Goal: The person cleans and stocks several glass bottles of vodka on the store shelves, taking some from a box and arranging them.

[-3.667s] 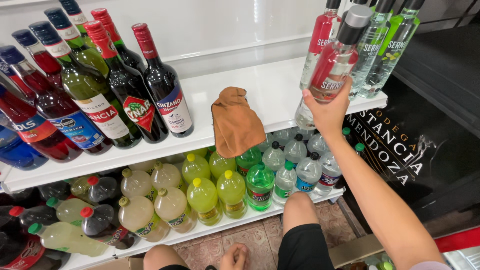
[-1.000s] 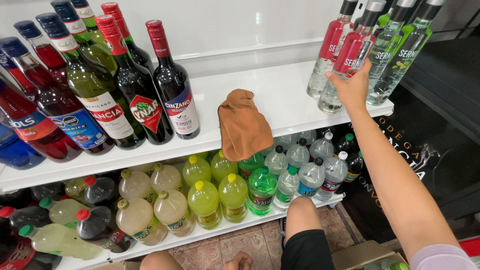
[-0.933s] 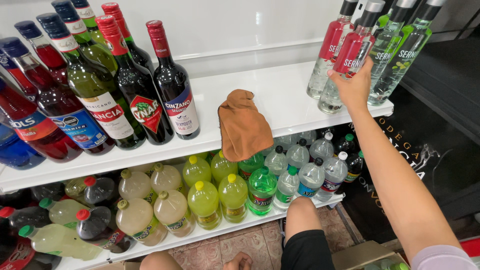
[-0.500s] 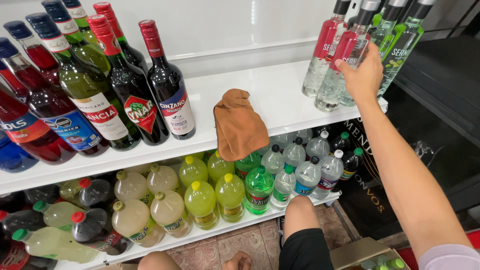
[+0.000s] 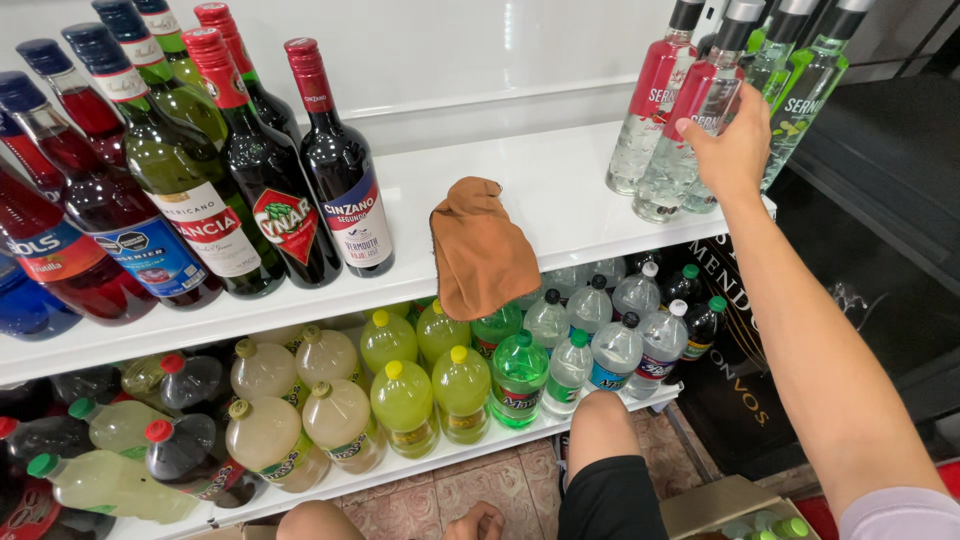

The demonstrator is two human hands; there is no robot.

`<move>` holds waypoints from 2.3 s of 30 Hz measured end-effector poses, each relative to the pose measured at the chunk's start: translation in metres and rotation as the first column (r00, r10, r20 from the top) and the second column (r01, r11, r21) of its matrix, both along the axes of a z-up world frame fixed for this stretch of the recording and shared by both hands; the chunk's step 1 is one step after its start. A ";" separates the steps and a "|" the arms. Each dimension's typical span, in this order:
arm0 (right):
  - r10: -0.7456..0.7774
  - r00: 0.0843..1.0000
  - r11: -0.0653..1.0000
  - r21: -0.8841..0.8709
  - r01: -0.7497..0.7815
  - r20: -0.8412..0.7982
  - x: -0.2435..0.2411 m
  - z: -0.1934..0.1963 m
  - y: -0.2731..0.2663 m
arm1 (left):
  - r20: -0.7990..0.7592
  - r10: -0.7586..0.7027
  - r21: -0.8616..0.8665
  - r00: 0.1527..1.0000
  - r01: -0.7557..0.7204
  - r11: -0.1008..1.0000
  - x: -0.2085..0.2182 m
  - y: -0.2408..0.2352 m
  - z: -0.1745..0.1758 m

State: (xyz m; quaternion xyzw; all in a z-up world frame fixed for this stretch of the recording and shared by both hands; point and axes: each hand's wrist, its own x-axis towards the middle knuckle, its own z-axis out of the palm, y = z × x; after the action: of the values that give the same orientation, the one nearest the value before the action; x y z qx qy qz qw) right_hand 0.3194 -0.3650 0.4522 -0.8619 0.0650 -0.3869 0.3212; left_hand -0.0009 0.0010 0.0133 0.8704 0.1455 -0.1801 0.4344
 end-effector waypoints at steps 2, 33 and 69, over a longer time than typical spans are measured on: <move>0.018 1.000 1.000 -0.010 -0.018 0.014 0.001 -0.001 -0.002 | 0.018 0.012 0.005 1.000 -0.012 1.000 0.000 0.000 -0.002; -0.066 0.998 0.998 0.006 0.066 -0.005 -0.001 -0.029 0.001 | 0.019 0.014 0.052 1.000 -0.015 0.999 0.001 -0.004 -0.008; 0.041 0.769 0.986 0.149 0.071 -0.638 -0.276 -0.334 -0.037 | 0.139 -0.191 -0.131 0.972 0.209 0.969 -0.004 0.010 0.013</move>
State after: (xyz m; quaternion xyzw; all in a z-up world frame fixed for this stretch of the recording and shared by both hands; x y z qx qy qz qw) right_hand 0.0432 -0.4016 0.1184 -0.9120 0.2086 -0.0671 0.3466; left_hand -0.0049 0.0110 0.0263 0.8564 0.0157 -0.1782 0.4844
